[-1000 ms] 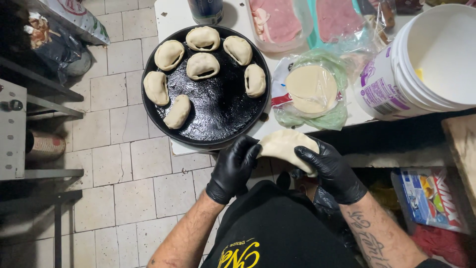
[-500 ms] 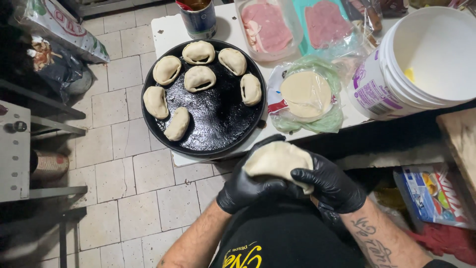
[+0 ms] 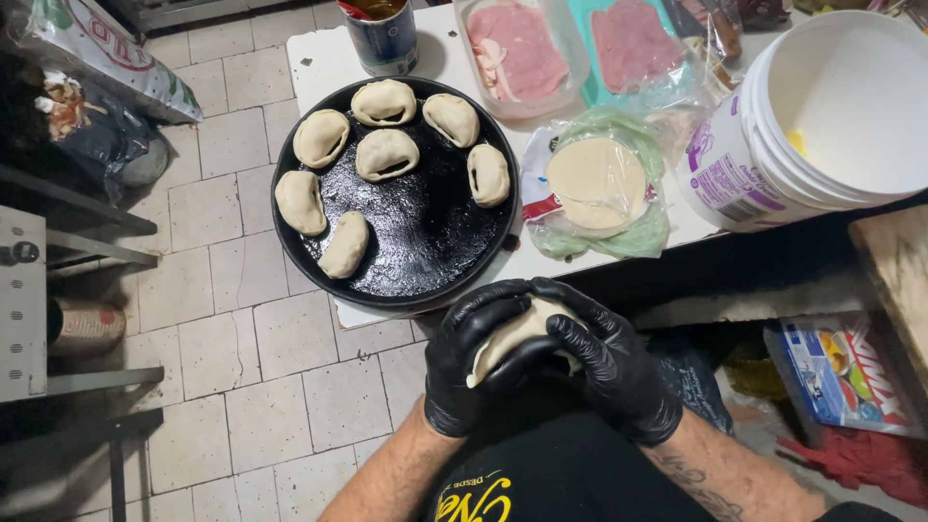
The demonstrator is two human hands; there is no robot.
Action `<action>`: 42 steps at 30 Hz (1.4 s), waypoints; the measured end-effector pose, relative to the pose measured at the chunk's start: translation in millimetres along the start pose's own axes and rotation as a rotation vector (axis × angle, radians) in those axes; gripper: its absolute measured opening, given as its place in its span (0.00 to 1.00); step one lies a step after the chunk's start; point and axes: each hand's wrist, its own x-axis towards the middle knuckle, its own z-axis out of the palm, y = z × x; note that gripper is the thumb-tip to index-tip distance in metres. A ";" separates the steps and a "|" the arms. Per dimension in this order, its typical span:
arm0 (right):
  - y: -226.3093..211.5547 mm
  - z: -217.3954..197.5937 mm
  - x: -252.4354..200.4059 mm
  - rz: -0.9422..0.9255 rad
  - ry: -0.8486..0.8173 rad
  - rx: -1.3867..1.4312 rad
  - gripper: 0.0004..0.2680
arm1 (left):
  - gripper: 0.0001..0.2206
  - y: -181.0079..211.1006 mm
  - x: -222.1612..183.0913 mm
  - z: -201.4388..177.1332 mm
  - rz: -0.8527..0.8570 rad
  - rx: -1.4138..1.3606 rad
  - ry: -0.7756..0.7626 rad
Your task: Preparing empanadas by filling dough discs with ham and cheese and folding them.
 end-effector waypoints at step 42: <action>20.8 -13.4 6.3 -0.533 -0.071 -0.399 0.18 | 0.39 30.7 33.6 -30.2 -0.303 -0.749 -0.158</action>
